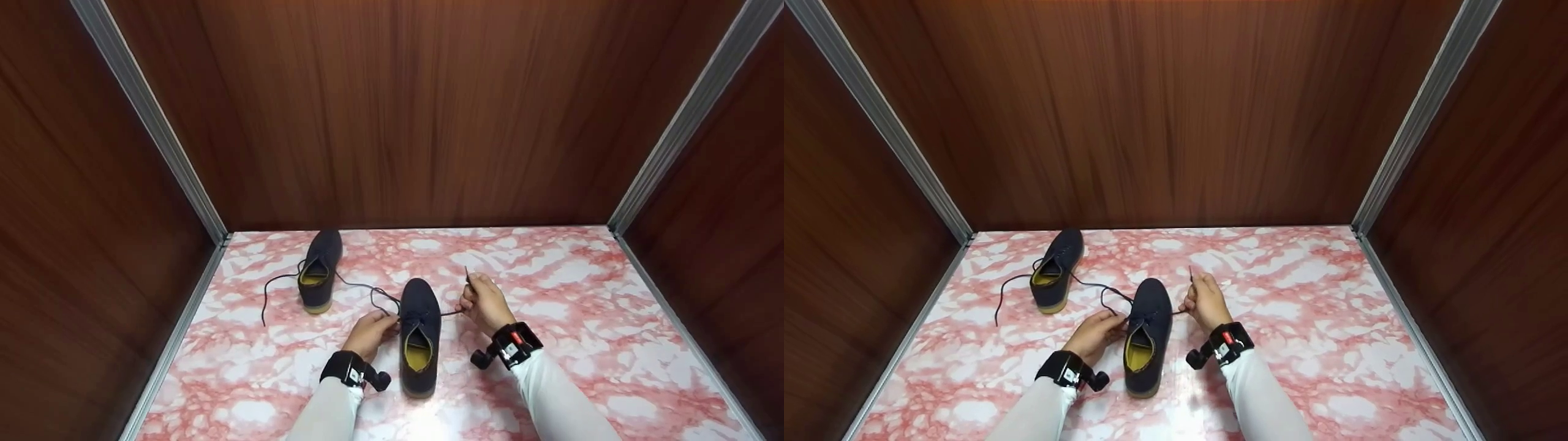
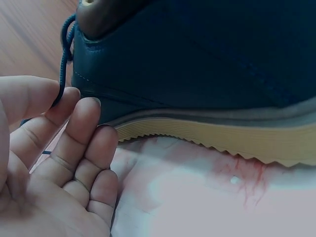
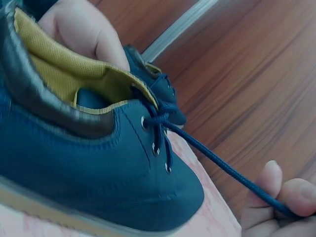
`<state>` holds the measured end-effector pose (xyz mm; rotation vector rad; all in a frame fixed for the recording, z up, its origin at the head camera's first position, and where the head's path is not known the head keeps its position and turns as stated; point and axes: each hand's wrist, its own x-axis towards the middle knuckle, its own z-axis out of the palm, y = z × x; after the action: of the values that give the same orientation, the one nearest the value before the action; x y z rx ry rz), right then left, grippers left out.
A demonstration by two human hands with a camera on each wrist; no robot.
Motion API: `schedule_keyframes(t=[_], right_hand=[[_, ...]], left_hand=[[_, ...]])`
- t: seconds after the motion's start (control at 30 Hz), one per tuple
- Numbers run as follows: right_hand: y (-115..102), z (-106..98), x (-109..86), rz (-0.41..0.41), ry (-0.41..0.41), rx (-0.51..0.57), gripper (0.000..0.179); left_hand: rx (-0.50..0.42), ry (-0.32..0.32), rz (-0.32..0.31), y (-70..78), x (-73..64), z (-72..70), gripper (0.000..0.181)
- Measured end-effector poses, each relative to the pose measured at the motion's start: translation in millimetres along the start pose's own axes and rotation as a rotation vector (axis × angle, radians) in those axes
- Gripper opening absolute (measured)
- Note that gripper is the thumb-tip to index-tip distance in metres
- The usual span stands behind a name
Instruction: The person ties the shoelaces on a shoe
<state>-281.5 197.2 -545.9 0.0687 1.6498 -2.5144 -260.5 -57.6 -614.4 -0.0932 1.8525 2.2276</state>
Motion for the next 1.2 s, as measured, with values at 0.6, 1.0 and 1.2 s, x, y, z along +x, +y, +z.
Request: schedule_keyframes(t=[0.6,1.0,1.2], right_hand=[[-10.8,-14.2,-3.7,-0.035,-0.227,-0.152,0.039],[-23.5,-7.3,-7.6,-0.052,-0.144,-0.143,0.025],[-28.1,-12.2,-9.3,-0.064,-0.235,-0.276,0.038]], left_hand=[[0.036,0.102,0.048,38.0,1.9,12.3,0.023],[-0.093,0.068,0.126,62.5,1.1,19.0,0.019],[-0.151,0.030,0.182,71.1,-0.6,17.9,0.022]])
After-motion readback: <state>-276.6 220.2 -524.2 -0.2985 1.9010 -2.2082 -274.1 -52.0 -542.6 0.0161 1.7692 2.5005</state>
